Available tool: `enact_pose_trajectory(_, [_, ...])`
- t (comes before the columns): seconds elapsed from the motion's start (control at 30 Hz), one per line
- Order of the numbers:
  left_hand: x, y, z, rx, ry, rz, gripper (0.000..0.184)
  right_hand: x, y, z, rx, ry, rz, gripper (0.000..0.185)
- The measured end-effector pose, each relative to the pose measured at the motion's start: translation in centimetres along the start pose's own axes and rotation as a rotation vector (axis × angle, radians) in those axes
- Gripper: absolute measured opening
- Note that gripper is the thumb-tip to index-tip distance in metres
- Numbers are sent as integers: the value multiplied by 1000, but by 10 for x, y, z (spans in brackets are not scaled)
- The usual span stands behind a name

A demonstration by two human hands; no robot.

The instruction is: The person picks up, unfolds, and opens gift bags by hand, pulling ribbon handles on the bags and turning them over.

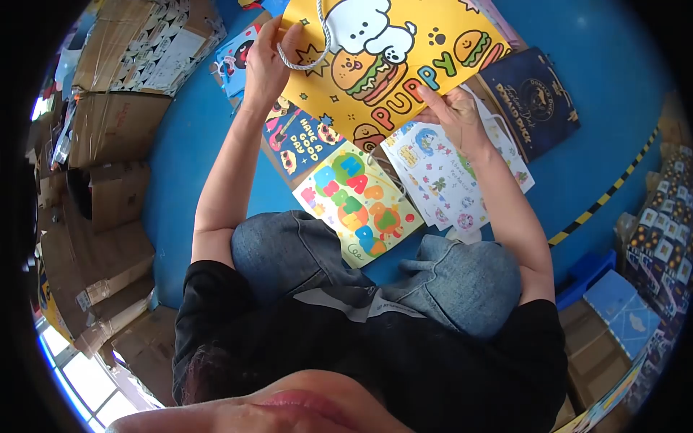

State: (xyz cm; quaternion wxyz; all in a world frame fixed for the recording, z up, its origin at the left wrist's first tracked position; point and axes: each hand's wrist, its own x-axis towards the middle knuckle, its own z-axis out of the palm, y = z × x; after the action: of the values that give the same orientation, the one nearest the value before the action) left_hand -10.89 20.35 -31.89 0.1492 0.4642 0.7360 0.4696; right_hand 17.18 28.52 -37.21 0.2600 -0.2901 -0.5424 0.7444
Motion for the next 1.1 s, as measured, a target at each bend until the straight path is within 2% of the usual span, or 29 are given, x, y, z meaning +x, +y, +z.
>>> enact_pose_trajectory(0.07, [0,-10,9,246,179,408,45,0,6,-3,12,62,17,27])
enact_pose_trajectory(0.13, [-7,-11,13,252,191,481,46,0,12,-7,-20,100,29,27])
enact_pose_trajectory(0.2, [-12,-13,13,252,59,300,51,0,14,-8,-39,91,36,27])
enact_pose_trajectory(0.33, [-16,-22,23,321,90,267,56,-2,12,-7,-67,43,106,30])
enact_pose_trajectory(0.5, [-21,-13,19,231,77,254,47,-1,16,-4,-33,83,74,27])
enact_pose_trajectory(0.57, [-21,-11,14,144,44,266,41,-1,17,-6,-76,142,106,26])
enact_pose_trajectory(0.67, [-8,7,-13,-353,-421,-196,32,3,26,-21,-31,122,88,25])
enact_pose_trajectory(0.7, [-1,-3,-19,-335,-482,-144,31,2,21,-22,25,90,115,29])
enact_pose_trajectory(0.73, [0,-13,-21,-333,-485,-145,31,1,15,-22,28,91,115,29])
enact_pose_trajectory(0.77, [0,-15,-23,-485,-482,-229,30,-2,10,-20,19,18,96,34])
enact_pose_trajectory(0.83, [-2,-18,-23,-677,-471,-344,31,-1,11,-19,42,-109,103,53])
enact_pose_trajectory(0.93, [-6,-26,-22,-832,-475,-418,32,-3,6,-15,-61,-147,127,59])
enact_pose_trajectory(1.1, [-12,-27,-28,-875,-485,-386,24,-2,15,-7,-59,-129,129,65])
